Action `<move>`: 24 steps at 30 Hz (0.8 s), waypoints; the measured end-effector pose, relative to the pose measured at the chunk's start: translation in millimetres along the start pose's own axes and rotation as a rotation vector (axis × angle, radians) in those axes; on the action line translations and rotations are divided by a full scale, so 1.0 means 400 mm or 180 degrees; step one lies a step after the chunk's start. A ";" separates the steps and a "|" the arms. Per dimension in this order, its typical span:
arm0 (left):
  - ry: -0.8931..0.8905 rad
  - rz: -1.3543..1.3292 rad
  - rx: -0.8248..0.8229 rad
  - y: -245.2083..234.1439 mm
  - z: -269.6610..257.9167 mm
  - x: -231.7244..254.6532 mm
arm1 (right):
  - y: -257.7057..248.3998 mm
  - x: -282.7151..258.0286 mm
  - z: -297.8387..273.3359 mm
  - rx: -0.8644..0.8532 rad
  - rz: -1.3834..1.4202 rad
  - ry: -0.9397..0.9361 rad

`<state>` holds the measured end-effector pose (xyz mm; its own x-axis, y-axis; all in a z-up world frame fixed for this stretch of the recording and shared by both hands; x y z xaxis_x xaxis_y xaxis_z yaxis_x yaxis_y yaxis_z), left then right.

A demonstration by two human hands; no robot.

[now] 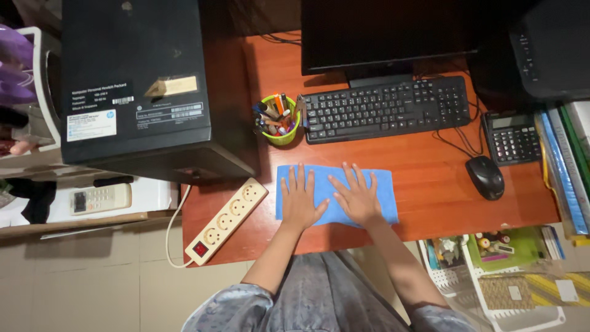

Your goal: The person wipes a blue surface and an extension cord with a blue cloth.

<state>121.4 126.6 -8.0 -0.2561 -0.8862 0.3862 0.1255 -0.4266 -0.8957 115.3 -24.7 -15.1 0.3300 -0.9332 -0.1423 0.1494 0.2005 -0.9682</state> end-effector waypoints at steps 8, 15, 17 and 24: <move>-0.0034 0.0030 0.0059 0.020 0.086 -0.026 | 0.009 0.041 0.096 0.0055 0.0191 -0.0003; -0.0020 -0.0025 -0.0016 0.014 0.109 -0.022 | 0.013 0.049 0.106 0.0065 0.0230 -0.0008; -0.0031 -0.0031 -0.0071 0.014 0.112 -0.022 | 0.007 0.048 0.104 0.0153 0.0250 -0.0003; 0.0035 0.0051 0.0070 0.020 0.105 -0.020 | -0.026 0.050 0.101 0.0531 0.0503 0.0062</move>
<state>164.7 122.7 -9.0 -0.2644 -0.8909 0.3693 0.1506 -0.4164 -0.8966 158.0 -33.5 0.5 0.3437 -0.8915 -0.2951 0.2497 0.3897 -0.8864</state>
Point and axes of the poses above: each hand's wrist, its own z-axis towards the middle knuckle, its own y-axis out of the palm, x = y × z, the point moved 9 cm from there along z, towards the middle knuckle, and after that the axes turned 12 degrees about x, right-handed, at the moved point
